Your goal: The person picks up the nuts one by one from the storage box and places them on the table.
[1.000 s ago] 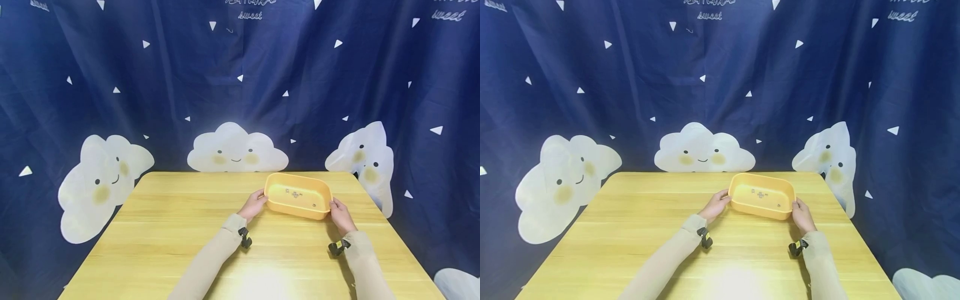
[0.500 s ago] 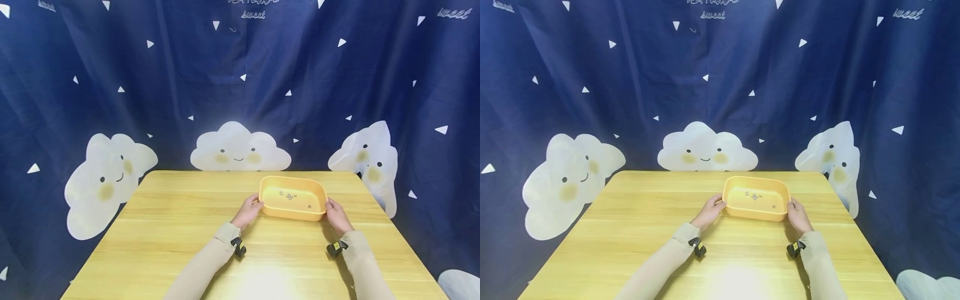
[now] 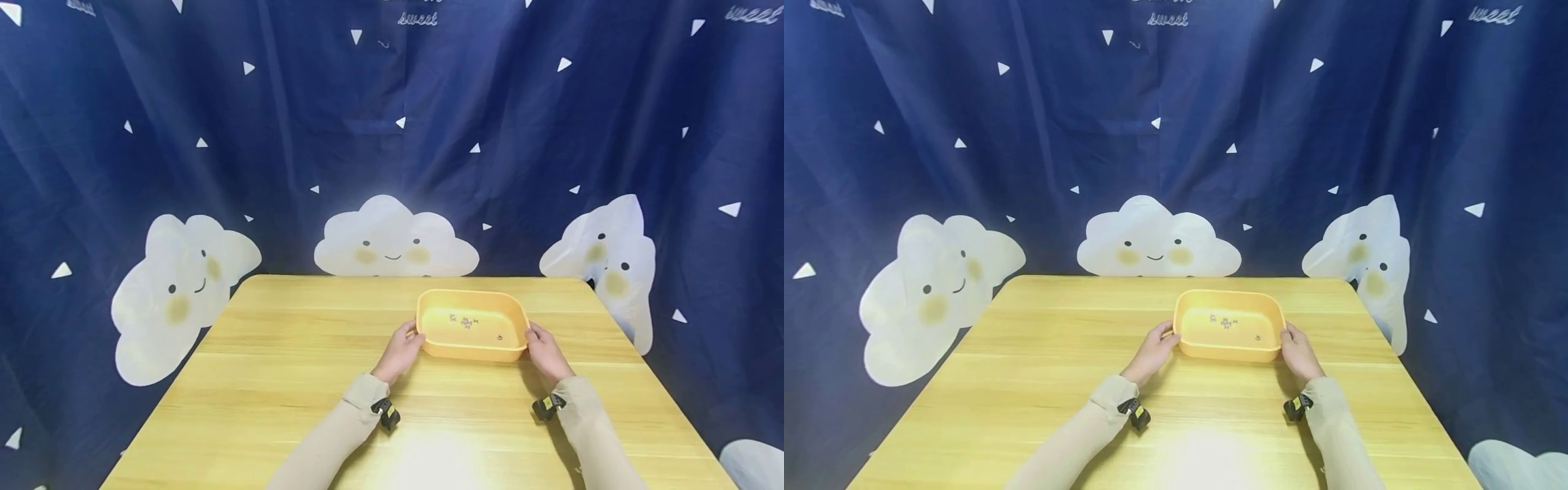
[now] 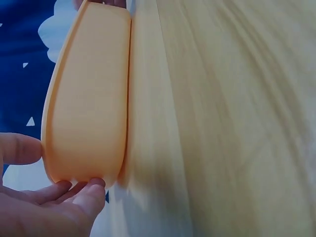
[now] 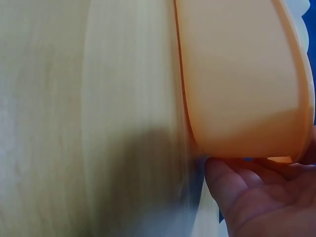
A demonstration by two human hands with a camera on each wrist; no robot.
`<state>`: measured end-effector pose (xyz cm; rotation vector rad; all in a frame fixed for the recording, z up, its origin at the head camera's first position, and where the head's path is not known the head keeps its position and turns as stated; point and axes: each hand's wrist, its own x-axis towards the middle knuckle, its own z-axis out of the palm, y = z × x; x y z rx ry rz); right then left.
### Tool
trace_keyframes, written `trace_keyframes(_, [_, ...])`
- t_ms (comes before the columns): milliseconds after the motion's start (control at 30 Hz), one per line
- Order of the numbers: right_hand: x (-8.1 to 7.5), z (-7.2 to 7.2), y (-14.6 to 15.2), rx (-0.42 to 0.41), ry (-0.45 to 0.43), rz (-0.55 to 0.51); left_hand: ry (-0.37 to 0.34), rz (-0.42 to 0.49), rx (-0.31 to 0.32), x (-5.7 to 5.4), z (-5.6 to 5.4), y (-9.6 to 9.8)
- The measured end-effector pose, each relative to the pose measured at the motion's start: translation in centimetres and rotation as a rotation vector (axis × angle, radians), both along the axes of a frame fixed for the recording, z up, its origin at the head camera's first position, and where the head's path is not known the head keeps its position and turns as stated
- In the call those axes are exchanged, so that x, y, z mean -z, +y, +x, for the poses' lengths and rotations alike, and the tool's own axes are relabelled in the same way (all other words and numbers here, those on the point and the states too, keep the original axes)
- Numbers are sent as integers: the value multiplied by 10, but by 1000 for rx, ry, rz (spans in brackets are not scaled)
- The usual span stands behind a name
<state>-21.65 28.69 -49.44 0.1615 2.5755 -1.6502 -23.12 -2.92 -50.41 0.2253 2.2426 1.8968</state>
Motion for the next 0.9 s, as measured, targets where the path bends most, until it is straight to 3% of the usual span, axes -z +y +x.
trace_keyframes(267, [-4,-1,7,-14,9,87,28,-35,-32,-2,1,3])
trace_keyframes(533, [-10,-15,17,-80,164,332,19,-45,-38,0,-3,4])
trace_keyframes(900, [-20,-40,28,-138,223,752,43,-45,-34,3,-6,5])
